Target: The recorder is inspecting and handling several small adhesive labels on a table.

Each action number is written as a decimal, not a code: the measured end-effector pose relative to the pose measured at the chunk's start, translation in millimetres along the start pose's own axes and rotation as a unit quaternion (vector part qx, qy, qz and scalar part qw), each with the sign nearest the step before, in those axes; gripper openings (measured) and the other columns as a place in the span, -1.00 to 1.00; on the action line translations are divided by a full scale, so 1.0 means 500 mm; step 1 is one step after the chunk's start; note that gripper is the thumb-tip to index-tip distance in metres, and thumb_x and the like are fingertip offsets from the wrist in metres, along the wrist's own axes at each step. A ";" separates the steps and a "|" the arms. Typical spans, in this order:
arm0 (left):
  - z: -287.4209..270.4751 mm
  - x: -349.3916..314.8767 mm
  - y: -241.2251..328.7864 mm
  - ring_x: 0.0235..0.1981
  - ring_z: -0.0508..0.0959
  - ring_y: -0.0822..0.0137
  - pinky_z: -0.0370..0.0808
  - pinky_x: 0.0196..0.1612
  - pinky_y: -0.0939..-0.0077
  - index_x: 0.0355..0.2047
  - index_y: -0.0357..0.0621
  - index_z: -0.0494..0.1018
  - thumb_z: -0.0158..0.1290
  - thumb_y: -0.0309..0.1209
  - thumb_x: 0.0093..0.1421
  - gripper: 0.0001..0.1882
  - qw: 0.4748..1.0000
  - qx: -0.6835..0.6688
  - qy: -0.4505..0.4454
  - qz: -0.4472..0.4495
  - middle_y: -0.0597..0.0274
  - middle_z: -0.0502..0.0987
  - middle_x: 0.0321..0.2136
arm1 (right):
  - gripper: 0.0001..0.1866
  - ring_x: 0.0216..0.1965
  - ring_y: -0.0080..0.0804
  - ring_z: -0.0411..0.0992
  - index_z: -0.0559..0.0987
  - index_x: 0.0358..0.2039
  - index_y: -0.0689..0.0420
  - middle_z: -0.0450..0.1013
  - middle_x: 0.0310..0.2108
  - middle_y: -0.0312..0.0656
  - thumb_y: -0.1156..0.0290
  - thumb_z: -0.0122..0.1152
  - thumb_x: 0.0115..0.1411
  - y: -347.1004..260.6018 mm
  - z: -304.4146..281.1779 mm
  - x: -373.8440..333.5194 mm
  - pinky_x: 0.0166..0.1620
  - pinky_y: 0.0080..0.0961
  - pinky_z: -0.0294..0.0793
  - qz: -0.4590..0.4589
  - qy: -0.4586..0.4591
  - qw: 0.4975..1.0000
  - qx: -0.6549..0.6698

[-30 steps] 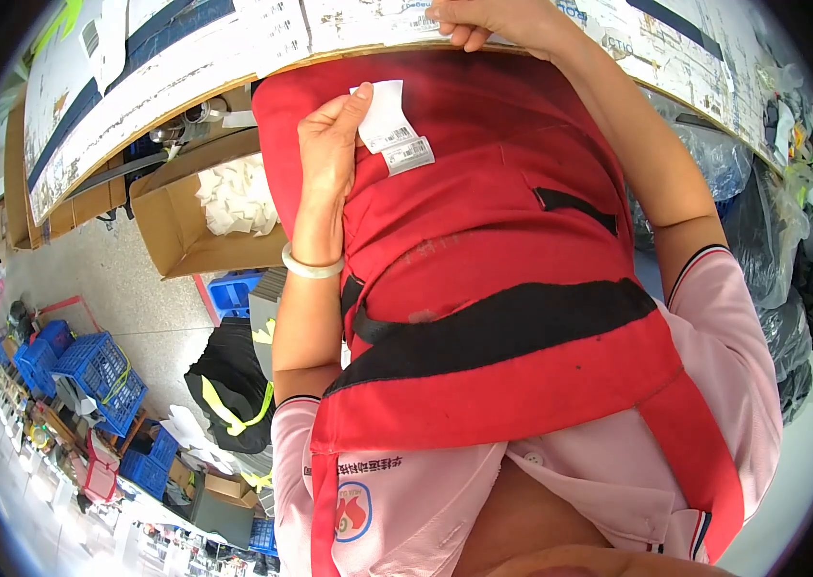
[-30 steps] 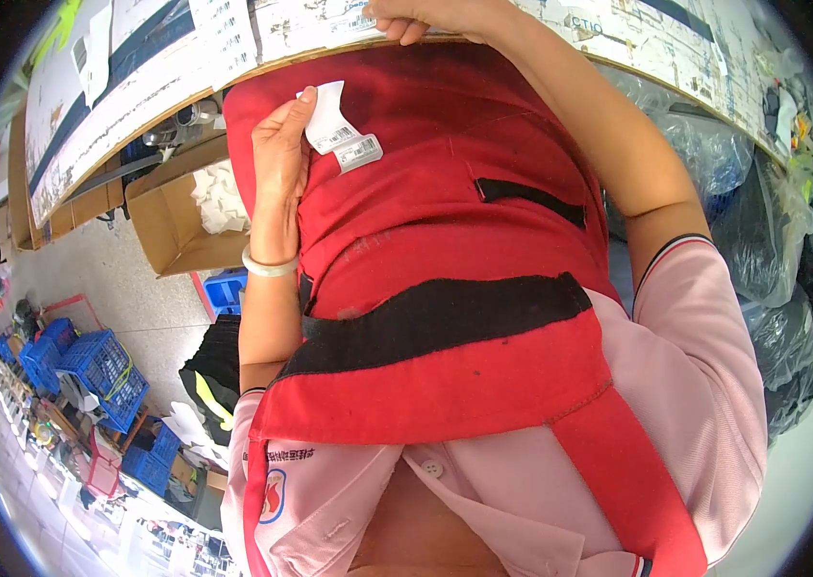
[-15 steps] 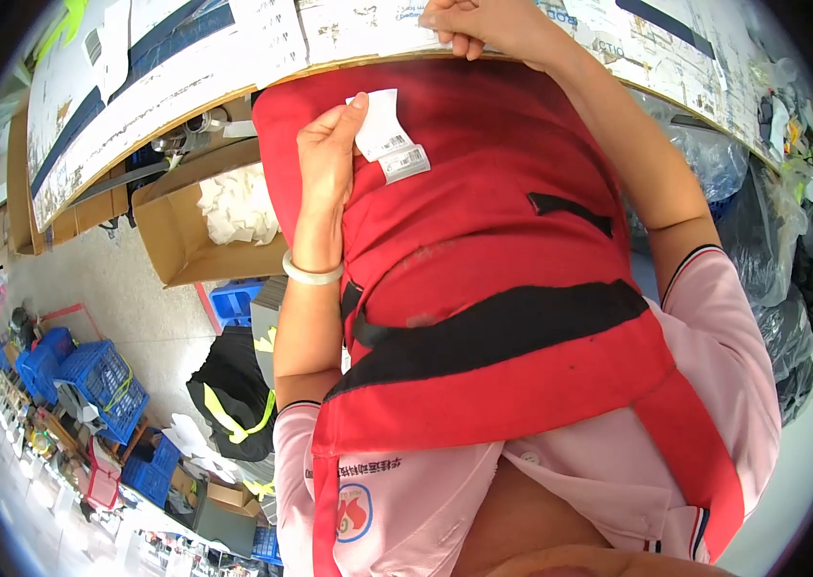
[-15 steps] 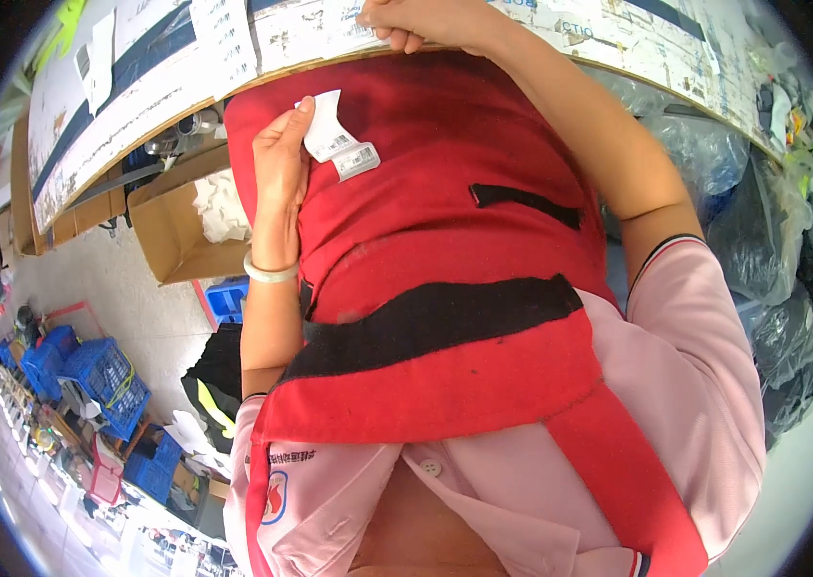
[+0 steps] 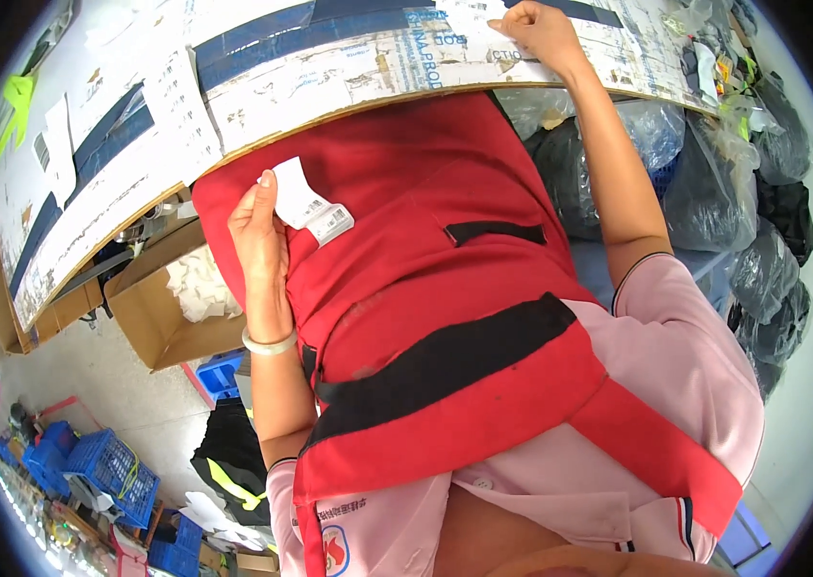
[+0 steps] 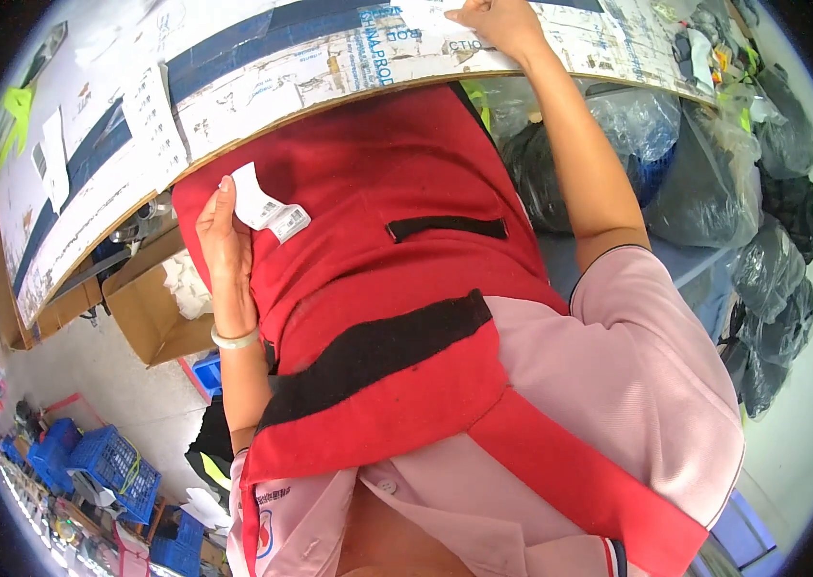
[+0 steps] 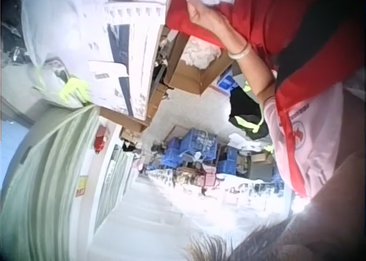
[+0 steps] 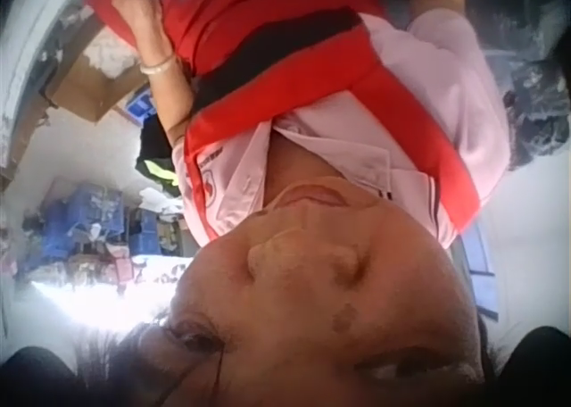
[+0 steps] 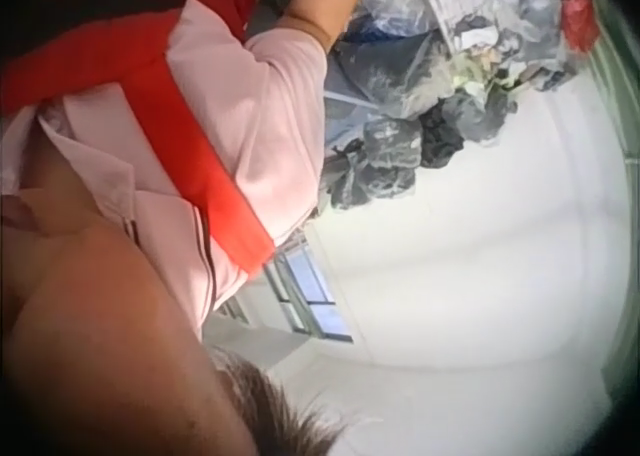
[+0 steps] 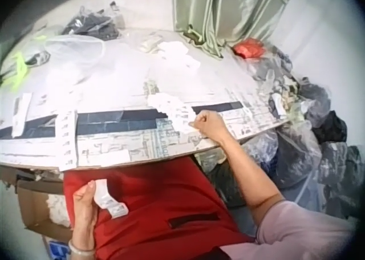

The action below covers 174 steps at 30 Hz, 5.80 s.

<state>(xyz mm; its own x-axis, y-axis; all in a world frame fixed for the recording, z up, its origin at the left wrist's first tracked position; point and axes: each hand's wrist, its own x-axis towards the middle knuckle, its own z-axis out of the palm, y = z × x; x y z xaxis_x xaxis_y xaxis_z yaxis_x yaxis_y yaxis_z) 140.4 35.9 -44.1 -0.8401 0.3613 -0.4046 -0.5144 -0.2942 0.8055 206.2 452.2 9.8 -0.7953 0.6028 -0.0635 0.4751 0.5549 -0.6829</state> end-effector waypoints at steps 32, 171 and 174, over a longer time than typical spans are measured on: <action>0.019 -0.046 0.041 -0.49 0.47 0.63 0.40 -0.42 0.75 -0.27 -0.29 0.57 0.18 -0.53 0.11 -0.84 0.963 0.232 -0.138 0.008 0.32 0.57 -0.51 | -0.87 -0.42 -0.68 0.36 0.55 -0.34 0.21 0.42 -0.44 -0.36 0.41 0.15 0.22 -0.253 0.271 -0.250 -0.32 -0.73 0.39 -0.185 -0.324 0.893 0.251; -0.017 -0.008 0.007 -0.46 0.55 0.47 0.48 -0.36 0.65 -0.31 -0.31 0.58 0.08 -0.25 0.23 -0.69 0.986 0.092 -0.126 -0.059 0.19 0.60 -0.44 | -0.83 -0.62 -0.52 0.44 0.55 -0.42 0.33 0.49 -0.58 -0.17 0.45 0.16 0.16 -0.287 0.235 -0.103 -0.56 -0.65 0.46 -0.001 -0.289 0.932 0.218; -0.016 -0.008 0.007 -0.46 0.55 0.47 0.48 -0.36 0.65 -0.31 -0.32 0.58 0.08 -0.26 0.23 -0.69 0.986 0.092 -0.126 -0.061 0.19 0.60 -0.44 | -0.82 -0.62 -0.52 0.44 0.55 -0.42 0.33 0.49 -0.58 -0.17 0.44 0.17 0.16 -0.283 0.238 -0.101 -0.56 -0.65 0.46 -0.003 -0.289 0.932 0.220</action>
<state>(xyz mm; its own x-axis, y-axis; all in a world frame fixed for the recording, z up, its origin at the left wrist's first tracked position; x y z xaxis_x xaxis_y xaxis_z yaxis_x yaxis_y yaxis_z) 140.6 26.5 -43.3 -0.6926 0.5993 -0.4014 -0.5495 -0.0780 0.8318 134.3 275.0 23.3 -0.9280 0.1208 -0.3524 0.3702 0.1923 -0.9088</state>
